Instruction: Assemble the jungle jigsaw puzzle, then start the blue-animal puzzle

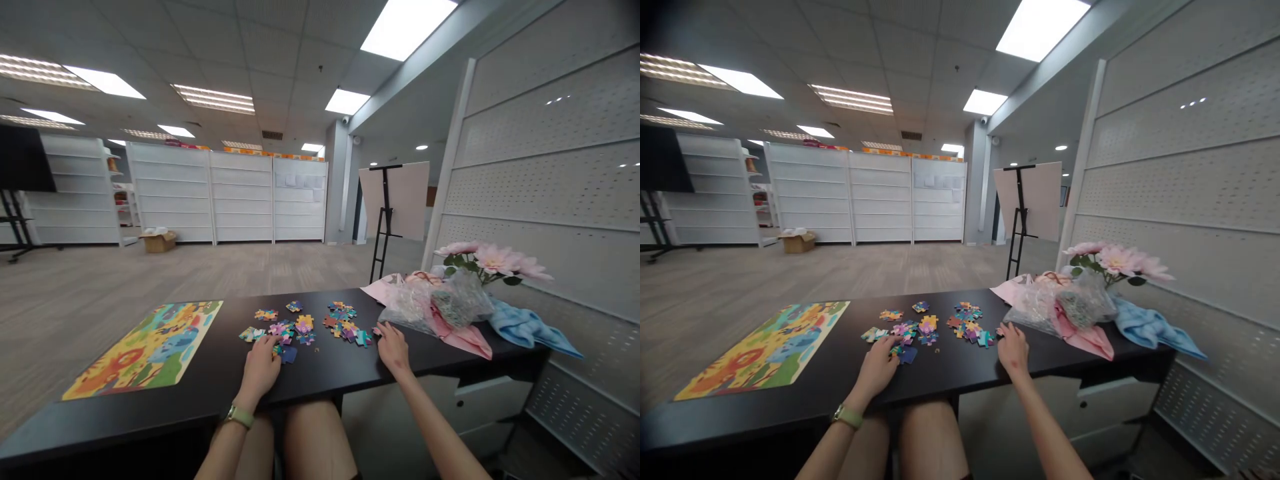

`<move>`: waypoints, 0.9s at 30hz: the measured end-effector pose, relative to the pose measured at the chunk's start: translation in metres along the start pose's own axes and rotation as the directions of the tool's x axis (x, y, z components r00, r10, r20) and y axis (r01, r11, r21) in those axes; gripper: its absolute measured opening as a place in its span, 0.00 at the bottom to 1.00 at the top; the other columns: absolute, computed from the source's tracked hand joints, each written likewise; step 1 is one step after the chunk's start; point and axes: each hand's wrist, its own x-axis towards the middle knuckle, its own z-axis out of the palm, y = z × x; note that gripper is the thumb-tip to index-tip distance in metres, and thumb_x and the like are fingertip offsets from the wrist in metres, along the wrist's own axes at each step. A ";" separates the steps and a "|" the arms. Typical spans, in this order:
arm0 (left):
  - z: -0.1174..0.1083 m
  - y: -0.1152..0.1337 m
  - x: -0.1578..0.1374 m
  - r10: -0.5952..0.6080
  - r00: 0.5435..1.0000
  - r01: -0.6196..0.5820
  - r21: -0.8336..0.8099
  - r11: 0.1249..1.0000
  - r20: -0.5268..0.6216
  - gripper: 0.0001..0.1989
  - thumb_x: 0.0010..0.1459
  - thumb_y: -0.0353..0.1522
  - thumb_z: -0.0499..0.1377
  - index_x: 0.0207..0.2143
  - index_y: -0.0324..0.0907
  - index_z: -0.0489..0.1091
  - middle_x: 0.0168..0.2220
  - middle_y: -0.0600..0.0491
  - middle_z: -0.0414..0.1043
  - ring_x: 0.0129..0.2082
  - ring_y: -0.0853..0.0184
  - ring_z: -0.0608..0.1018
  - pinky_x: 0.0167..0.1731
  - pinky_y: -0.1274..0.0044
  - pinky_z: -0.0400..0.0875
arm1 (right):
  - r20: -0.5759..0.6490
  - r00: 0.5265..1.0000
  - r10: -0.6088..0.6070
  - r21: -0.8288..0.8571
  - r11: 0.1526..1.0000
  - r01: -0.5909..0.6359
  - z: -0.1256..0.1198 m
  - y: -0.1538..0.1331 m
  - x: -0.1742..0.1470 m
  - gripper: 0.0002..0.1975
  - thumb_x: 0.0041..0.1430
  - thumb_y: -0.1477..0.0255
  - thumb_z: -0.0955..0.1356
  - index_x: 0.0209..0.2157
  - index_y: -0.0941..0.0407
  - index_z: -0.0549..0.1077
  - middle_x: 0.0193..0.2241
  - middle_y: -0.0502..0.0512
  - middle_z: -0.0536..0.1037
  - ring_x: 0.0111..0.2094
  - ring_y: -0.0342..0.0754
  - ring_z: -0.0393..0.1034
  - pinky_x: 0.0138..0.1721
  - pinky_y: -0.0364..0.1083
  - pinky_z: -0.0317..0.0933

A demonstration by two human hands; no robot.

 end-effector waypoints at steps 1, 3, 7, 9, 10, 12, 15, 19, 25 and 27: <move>0.000 0.000 0.000 0.003 1.000 -0.003 -0.004 1.000 0.001 0.24 0.56 0.24 0.53 0.55 0.47 0.69 0.55 0.49 0.70 0.55 0.60 0.70 0.48 0.74 0.64 | 0.002 1.000 -0.024 -0.015 1.000 0.024 0.000 -0.004 -0.003 0.28 0.55 0.79 0.61 0.56 0.56 0.73 0.57 0.63 0.74 0.61 0.60 0.63 0.58 0.56 0.57; -0.001 0.001 0.000 0.004 1.000 -0.004 -0.012 1.000 0.000 0.24 0.55 0.24 0.53 0.54 0.47 0.70 0.55 0.49 0.71 0.55 0.60 0.71 0.49 0.73 0.64 | 0.028 0.994 -0.104 -0.027 0.994 0.105 0.001 -0.014 -0.009 0.29 0.55 0.78 0.62 0.59 0.55 0.70 0.61 0.63 0.69 0.64 0.61 0.57 0.60 0.60 0.52; 0.000 0.001 0.001 0.001 1.000 -0.001 -0.031 1.000 -0.004 0.22 0.56 0.26 0.54 0.52 0.47 0.71 0.54 0.49 0.72 0.55 0.58 0.71 0.50 0.71 0.64 | 0.168 0.926 -0.339 0.025 0.940 0.339 -0.002 -0.031 -0.019 0.24 0.55 0.68 0.68 0.54 0.49 0.74 0.58 0.54 0.74 0.61 0.57 0.62 0.62 0.57 0.51; -0.001 0.001 0.001 0.001 1.000 -0.002 -0.044 0.999 -0.007 0.21 0.56 0.26 0.55 0.52 0.47 0.72 0.54 0.49 0.72 0.56 0.58 0.70 0.51 0.71 0.63 | 0.210 0.890 -0.405 0.057 0.914 0.402 -0.005 -0.034 -0.022 0.20 0.53 0.66 0.69 0.50 0.50 0.77 0.52 0.53 0.79 0.55 0.54 0.69 0.60 0.53 0.55; -0.001 0.001 0.000 0.001 1.000 -0.001 -0.050 0.999 -0.007 0.21 0.56 0.26 0.55 0.52 0.47 0.72 0.54 0.49 0.72 0.56 0.58 0.70 0.52 0.71 0.63 | 0.214 0.882 -0.419 0.065 0.907 0.415 -0.006 -0.034 -0.022 0.18 0.53 0.66 0.69 0.47 0.50 0.77 0.49 0.52 0.80 0.52 0.53 0.71 0.58 0.51 0.57; -0.002 0.001 0.000 0.000 1.000 0.000 -0.062 0.998 -0.008 0.21 0.56 0.26 0.54 0.52 0.47 0.72 0.54 0.50 0.73 0.56 0.59 0.70 0.52 0.71 0.63 | 0.194 0.890 -0.414 0.065 0.910 0.409 -0.008 -0.032 -0.021 0.14 0.55 0.68 0.67 0.44 0.52 0.78 0.45 0.53 0.81 0.48 0.52 0.73 0.55 0.49 0.61; -0.003 0.002 -0.001 -0.001 1.000 0.001 -0.074 0.997 -0.008 0.21 0.56 0.26 0.54 0.51 0.48 0.72 0.53 0.51 0.74 0.56 0.60 0.71 0.53 0.72 0.63 | 0.100 0.944 -0.314 0.023 0.949 0.313 -0.009 -0.024 -0.018 0.15 0.60 0.72 0.61 0.42 0.54 0.78 0.42 0.58 0.81 0.45 0.54 0.75 0.52 0.52 0.63; -0.004 0.003 0.000 -0.009 1.000 0.008 -0.074 0.997 -0.010 0.21 0.55 0.25 0.55 0.50 0.47 0.73 0.52 0.51 0.74 0.55 0.60 0.72 0.53 0.73 0.63 | 0.040 0.960 -0.279 0.000 0.960 0.279 -0.005 -0.023 -0.014 0.15 0.61 0.71 0.61 0.42 0.56 0.78 0.46 0.64 0.79 0.53 0.61 0.70 0.56 0.59 0.59; -0.008 0.010 -0.005 0.003 1.000 -0.004 -0.043 0.999 -0.025 0.21 0.57 0.25 0.54 0.51 0.47 0.73 0.52 0.50 0.73 0.55 0.59 0.71 0.51 0.71 0.64 | 0.212 0.833 -0.511 0.124 0.860 0.495 -0.002 -0.037 -0.016 0.18 0.57 0.66 0.70 0.50 0.51 0.76 0.51 0.55 0.79 0.52 0.55 0.71 0.56 0.51 0.61; -0.007 0.021 -0.010 0.017 0.999 -0.018 -0.019 1.000 -0.043 0.21 0.57 0.25 0.53 0.51 0.46 0.72 0.53 0.48 0.72 0.56 0.56 0.68 0.52 0.68 0.63 | 0.227 0.819 -0.526 0.144 0.850 0.506 -0.001 -0.038 -0.018 0.12 0.62 0.66 0.67 0.45 0.50 0.78 0.45 0.52 0.82 0.47 0.52 0.74 0.52 0.48 0.64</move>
